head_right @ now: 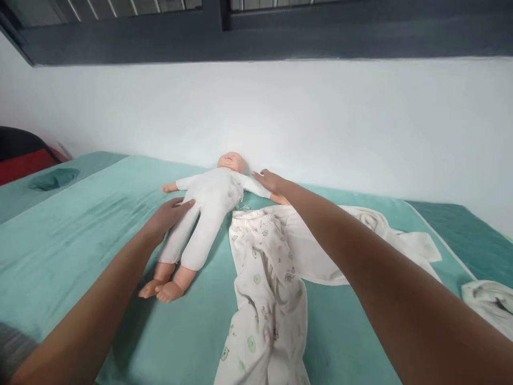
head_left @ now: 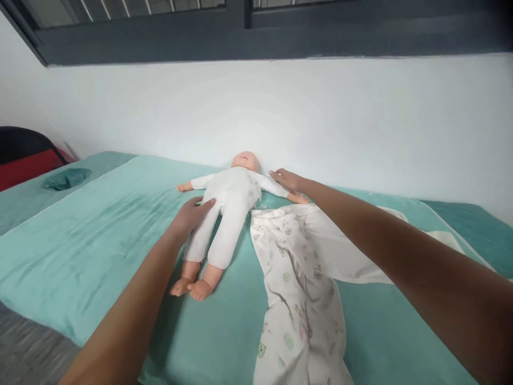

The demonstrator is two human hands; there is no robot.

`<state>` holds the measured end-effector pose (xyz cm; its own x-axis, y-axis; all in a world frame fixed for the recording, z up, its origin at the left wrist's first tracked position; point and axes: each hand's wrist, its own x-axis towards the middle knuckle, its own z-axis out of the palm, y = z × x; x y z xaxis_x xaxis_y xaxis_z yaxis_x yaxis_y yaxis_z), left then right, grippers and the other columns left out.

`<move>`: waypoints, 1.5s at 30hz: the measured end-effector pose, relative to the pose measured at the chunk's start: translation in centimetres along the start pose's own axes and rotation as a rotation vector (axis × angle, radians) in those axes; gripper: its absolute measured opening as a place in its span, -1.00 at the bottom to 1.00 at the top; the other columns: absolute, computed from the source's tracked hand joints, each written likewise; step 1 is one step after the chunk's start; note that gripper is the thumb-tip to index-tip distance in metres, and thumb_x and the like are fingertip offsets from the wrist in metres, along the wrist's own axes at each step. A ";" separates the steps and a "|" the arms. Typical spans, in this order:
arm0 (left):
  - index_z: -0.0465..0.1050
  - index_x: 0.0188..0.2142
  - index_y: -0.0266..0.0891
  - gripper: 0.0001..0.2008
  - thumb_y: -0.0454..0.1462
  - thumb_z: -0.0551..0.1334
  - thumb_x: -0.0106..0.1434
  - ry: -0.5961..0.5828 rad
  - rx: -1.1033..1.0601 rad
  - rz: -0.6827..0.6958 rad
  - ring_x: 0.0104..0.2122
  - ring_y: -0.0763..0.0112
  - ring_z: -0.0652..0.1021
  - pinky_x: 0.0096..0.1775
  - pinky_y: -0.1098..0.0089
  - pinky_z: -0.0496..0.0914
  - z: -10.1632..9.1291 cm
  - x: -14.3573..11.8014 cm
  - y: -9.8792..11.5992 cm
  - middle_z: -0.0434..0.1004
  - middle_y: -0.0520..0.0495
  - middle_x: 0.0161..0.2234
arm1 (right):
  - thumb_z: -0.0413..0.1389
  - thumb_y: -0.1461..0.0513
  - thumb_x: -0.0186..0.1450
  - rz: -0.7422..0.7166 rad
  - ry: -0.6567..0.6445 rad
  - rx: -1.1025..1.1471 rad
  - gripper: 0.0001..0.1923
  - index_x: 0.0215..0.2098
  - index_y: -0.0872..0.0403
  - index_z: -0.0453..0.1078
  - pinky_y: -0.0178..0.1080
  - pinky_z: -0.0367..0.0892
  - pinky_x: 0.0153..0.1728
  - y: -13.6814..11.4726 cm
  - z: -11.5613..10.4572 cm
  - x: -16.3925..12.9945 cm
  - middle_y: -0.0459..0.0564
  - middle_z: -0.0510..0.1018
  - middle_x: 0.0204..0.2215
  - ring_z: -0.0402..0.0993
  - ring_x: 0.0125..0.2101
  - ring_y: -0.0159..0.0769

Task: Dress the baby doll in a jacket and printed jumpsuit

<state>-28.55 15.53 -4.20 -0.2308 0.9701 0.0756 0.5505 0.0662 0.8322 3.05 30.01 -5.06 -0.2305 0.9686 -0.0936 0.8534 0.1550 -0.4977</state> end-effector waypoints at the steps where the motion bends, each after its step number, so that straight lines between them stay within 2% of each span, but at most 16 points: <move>1: 0.39 0.02 -0.35 -0.47 -0.03 0.23 0.17 0.079 0.137 0.026 -0.10 0.03 0.54 -0.06 0.10 0.40 0.1 -0.8 0.9 0.53 -0.34 -0.05 | -0.34 -0.18 0.40 0.034 -0.011 -0.054 -0.28 0.02 0.19 0.34 -0.12 0.29 0.01 1.8 -0.7 -1.1 0.29 0.50 0.03 0.45 0.01 -0.03; 4: 0.42 -0.05 -0.23 -0.64 -0.10 0.10 0.27 0.180 0.364 0.157 -0.01 0.08 0.50 0.03 0.15 0.33 1.8 -5.1 4.7 0.53 -0.25 -0.04 | -0.33 -0.17 0.40 0.137 -0.035 -0.205 -0.29 -0.21 0.18 0.43 -0.10 0.30 -0.08 6.7 -2.4 -5.2 0.30 0.56 -0.14 0.49 -0.10 0.01; 6: 0.46 -0.22 -0.24 -0.58 0.03 0.03 0.30 -0.116 0.581 0.116 -0.13 0.02 0.56 -0.08 0.14 0.37 4.3 -8.6 6.9 0.58 -0.29 -0.18 | -0.21 -0.20 0.35 0.186 -0.042 -0.302 -0.33 -0.20 0.16 0.43 -0.04 0.29 -0.10 9.1 -3.2 -8.4 0.30 0.55 -0.12 0.48 -0.09 0.07; 8: 0.45 -0.20 -0.27 -0.48 0.14 0.12 0.19 -0.416 0.697 0.101 -0.15 -0.03 0.57 -0.15 0.17 0.38 7.4 -11.4 8.2 0.59 -0.33 -0.20 | -0.09 -0.20 0.31 0.197 -0.054 -0.380 -0.38 -0.14 0.14 0.43 -0.01 0.28 -0.10 10.5 -3.7 -11.3 0.29 0.53 -0.08 0.46 -0.07 0.11; 12: 0.41 -0.13 -0.32 -0.55 -0.06 0.29 0.09 -0.481 0.573 0.166 -0.12 -0.01 0.55 -0.20 0.27 0.37 12.3 -13.5 8.8 0.56 -0.33 -0.12 | 0.04 -0.07 0.30 0.128 -0.073 -0.461 -0.57 -0.09 0.07 0.43 -0.05 0.27 -0.10 10.5 -4.3 -15.8 0.20 0.52 -0.04 0.44 -0.05 0.04; 17: 0.47 -0.27 -0.21 -0.83 -0.34 0.21 0.11 -0.625 0.309 0.466 -0.21 0.32 0.54 -0.18 0.41 0.37 14.0 -15.7 11.1 0.56 0.00 -0.23 | -0.11 0.09 0.40 -0.009 0.002 -0.406 -0.66 -0.06 0.02 0.42 -0.16 0.26 -0.17 7.6 -5.9 -20.2 0.13 0.55 -0.09 0.45 -0.09 -0.06; 19: 0.47 -0.29 -0.20 -0.83 -0.39 0.17 0.12 -0.545 0.154 0.652 -0.17 0.32 0.50 -0.10 0.37 0.37 14.3 -17.0 12.4 0.51 -0.01 -0.22 | -0.11 0.10 0.40 -0.104 0.022 -0.344 -0.68 -0.05 -0.02 0.42 -0.22 0.25 -0.19 6.1 -7.0 -22.3 0.06 0.56 -0.09 0.45 -0.11 -0.14; 21: 0.46 -0.29 -0.20 -0.80 -0.43 0.16 0.12 -0.352 0.069 0.804 -0.07 0.26 0.44 -0.01 0.27 0.33 14.9 -18.0 13.7 0.44 -0.07 -0.15 | -0.04 0.13 0.35 -0.220 0.017 -0.265 -0.73 -0.10 -0.03 0.44 -0.30 0.24 -0.23 4.7 -8.2 -24.7 -0.05 0.59 -0.15 0.46 -0.18 -0.23; 26: 0.25 -0.02 -0.18 -0.52 -0.37 0.30 0.06 -0.027 -0.098 0.959 0.13 0.16 0.32 0.09 0.16 0.28 16.6 -19.0 17.1 0.20 -0.24 0.13 | -0.06 0.19 0.34 -0.534 0.098 0.057 -0.74 -0.26 0.08 0.45 -0.31 0.21 -0.29 1.8 -12.1 -31.7 -0.06 0.58 -0.31 0.44 -0.29 -0.29; 28: 0.15 0.07 -0.19 -0.44 -0.32 0.30 0.10 -0.031 -0.159 0.938 0.04 0.21 0.41 0.00 0.23 0.35 16.8 -19.3 18.6 0.26 -0.25 0.09 | -0.05 0.16 0.36 -0.550 0.128 0.017 -0.74 -0.26 0.08 0.45 -0.29 0.20 -0.28 1.2 -13.7 -34.6 -0.05 0.56 -0.30 0.43 -0.29 -0.28; 31: 0.29 -0.09 -0.17 -0.72 -0.32 0.20 0.19 -0.096 -0.066 0.933 -0.20 0.32 0.48 -0.15 0.31 0.35 16.5 -19.7 20.8 0.46 -0.08 -0.16 | -0.01 0.03 0.37 -0.455 0.122 -0.064 -0.69 -0.15 0.03 0.44 -0.28 0.21 -0.32 1.3 -15.4 -38.6 -0.01 0.55 -0.24 0.43 -0.28 -0.24; 33: 0.34 -0.22 -0.17 -0.84 -0.34 0.20 0.17 -0.018 -0.026 0.880 -0.30 0.34 0.47 -0.22 0.34 0.32 16.3 -20.1 21.9 0.47 0.00 -0.30 | 0.02 -0.05 0.33 -0.295 0.120 -0.030 -0.61 -0.02 -0.02 0.37 -0.28 0.23 -0.38 2.1 -15.6 -40.5 0.00 0.55 -0.17 0.44 -0.34 -0.24; 36: 0.31 -0.22 -0.17 -0.76 -0.36 0.23 0.09 0.164 -0.137 0.743 -0.36 0.38 0.45 -0.29 0.38 0.31 16.3 -20.9 23.0 0.45 0.05 -0.35 | 0.08 -0.14 0.26 -0.072 0.125 0.125 -0.45 0.10 -0.05 0.26 -0.25 0.31 -0.40 4.3 -14.5 -41.8 0.02 0.52 -0.07 0.48 -0.34 -0.22; 39: 0.29 -0.16 -0.16 -0.68 -0.38 0.23 0.06 0.229 -0.320 0.733 -0.34 0.41 0.46 -0.28 0.42 0.33 16.6 -22.1 23.7 0.45 0.07 -0.32 | 0.15 -0.12 0.21 -0.075 0.147 0.323 -0.31 0.20 -0.03 0.17 -0.15 0.39 -0.14 6.4 -11.3 -41.4 0.09 0.42 0.10 0.46 -0.06 -0.09; 42: 0.26 -0.10 -0.15 -0.66 -0.35 0.20 0.10 0.167 -0.488 0.756 -0.27 0.41 0.49 -0.21 0.41 0.38 16.6 -23.5 23.8 0.47 0.04 -0.25 | 0.19 -0.10 0.20 -0.182 0.211 0.557 -0.18 0.30 0.01 0.06 -0.05 0.24 0.14 6.9 -6.8 -40.0 0.12 0.24 0.26 0.25 0.19 -0.03; 45: 0.25 -0.10 -0.16 -0.66 -0.29 0.22 0.11 0.039 -0.528 0.686 -0.20 0.36 0.51 -0.15 0.36 0.41 16.2 -24.3 22.7 0.47 -0.02 -0.19 | 0.13 -0.11 0.25 -0.159 0.210 0.831 -0.20 0.35 -0.06 0.03 -0.01 0.09 0.26 5.5 -1.9 -38.6 0.05 0.21 0.30 0.11 0.29 -0.07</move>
<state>2.53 -2.77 3.95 -0.0173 0.7465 0.6652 0.1358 -0.6574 0.7412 17.54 -6.11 -2.58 -0.1569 0.9760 0.1513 0.1819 0.1791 -0.9669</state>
